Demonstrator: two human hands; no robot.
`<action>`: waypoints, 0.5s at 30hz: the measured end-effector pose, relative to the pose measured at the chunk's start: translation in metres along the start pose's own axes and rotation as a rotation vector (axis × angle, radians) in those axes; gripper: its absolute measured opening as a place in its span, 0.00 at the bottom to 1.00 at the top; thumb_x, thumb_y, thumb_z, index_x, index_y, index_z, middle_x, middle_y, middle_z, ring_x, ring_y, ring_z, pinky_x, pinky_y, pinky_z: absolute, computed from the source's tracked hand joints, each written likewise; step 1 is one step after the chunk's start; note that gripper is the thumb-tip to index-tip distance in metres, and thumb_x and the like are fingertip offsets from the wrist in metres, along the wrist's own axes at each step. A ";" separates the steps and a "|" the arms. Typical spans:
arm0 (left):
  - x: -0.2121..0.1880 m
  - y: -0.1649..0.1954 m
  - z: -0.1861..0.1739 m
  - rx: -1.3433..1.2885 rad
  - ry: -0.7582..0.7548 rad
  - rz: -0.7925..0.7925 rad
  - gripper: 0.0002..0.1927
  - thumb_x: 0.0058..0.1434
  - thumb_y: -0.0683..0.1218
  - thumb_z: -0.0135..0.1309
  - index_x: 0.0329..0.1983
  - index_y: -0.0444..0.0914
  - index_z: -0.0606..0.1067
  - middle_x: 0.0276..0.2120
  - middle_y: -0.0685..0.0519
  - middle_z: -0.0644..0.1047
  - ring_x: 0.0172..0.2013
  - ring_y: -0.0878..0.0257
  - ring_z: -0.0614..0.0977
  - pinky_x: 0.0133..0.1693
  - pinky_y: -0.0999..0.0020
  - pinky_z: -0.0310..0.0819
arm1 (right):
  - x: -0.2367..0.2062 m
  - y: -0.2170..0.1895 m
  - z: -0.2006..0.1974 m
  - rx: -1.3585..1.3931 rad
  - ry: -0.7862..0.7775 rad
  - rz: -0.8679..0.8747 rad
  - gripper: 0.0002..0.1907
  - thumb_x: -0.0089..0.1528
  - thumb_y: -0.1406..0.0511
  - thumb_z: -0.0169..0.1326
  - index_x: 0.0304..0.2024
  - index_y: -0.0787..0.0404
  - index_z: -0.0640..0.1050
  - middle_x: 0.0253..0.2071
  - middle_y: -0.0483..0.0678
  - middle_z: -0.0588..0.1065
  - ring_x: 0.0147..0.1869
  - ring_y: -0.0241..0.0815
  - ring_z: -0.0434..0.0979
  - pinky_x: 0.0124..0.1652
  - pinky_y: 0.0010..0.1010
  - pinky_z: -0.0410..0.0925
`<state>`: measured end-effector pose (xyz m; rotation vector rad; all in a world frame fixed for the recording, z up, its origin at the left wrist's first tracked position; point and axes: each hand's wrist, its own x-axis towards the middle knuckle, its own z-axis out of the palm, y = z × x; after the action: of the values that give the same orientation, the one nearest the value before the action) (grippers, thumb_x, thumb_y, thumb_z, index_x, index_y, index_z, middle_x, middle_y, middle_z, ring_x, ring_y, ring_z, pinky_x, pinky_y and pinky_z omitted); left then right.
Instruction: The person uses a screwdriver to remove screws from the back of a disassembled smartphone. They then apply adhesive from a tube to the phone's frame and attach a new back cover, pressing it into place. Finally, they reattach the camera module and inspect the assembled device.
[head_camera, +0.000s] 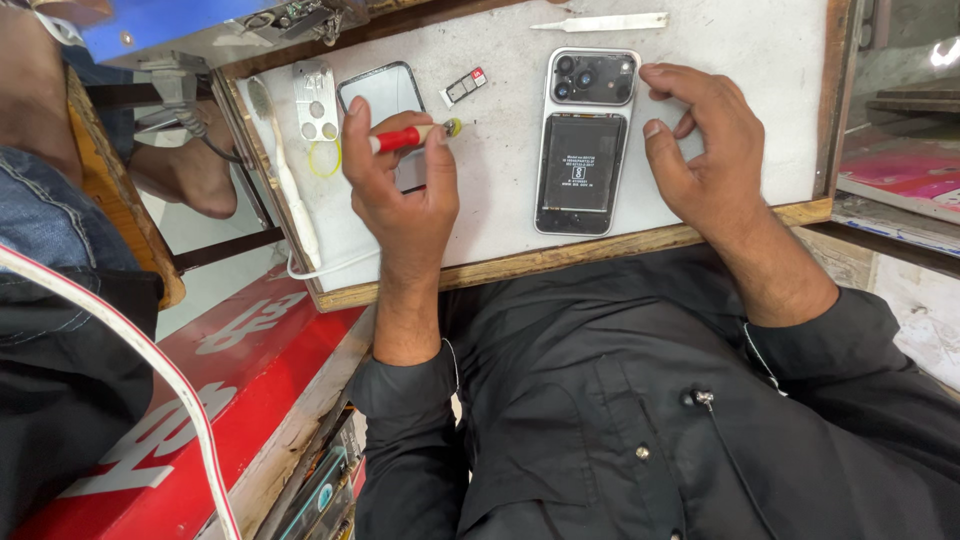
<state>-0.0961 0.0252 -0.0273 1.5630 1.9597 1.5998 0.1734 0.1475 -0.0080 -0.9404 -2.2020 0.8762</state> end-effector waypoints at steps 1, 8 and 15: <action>0.001 -0.001 0.001 0.021 -0.013 0.008 0.36 0.74 0.34 0.56 0.74 0.41 0.49 0.48 0.43 0.80 0.47 0.58 0.86 0.49 0.69 0.87 | 0.000 0.001 0.001 -0.006 -0.002 0.001 0.21 0.66 0.78 0.56 0.62 0.64 0.73 0.61 0.54 0.76 0.57 0.43 0.79 0.44 0.26 0.71; 0.004 -0.003 0.004 0.045 -0.042 0.015 0.36 0.74 0.34 0.57 0.75 0.41 0.49 0.48 0.42 0.79 0.47 0.58 0.86 0.48 0.70 0.87 | -0.002 0.002 0.002 0.008 0.011 0.010 0.21 0.66 0.78 0.56 0.62 0.63 0.73 0.62 0.54 0.76 0.57 0.43 0.79 0.44 0.26 0.71; -0.002 0.005 0.001 -0.043 -0.023 -0.104 0.37 0.75 0.34 0.56 0.77 0.41 0.48 0.45 0.43 0.81 0.46 0.61 0.86 0.49 0.70 0.85 | -0.001 0.002 0.002 0.019 0.013 0.000 0.21 0.66 0.77 0.56 0.62 0.63 0.74 0.62 0.52 0.77 0.55 0.42 0.78 0.43 0.26 0.71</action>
<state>-0.0918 0.0237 -0.0247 1.4325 1.9476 1.5657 0.1736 0.1472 -0.0108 -0.9346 -2.1788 0.8877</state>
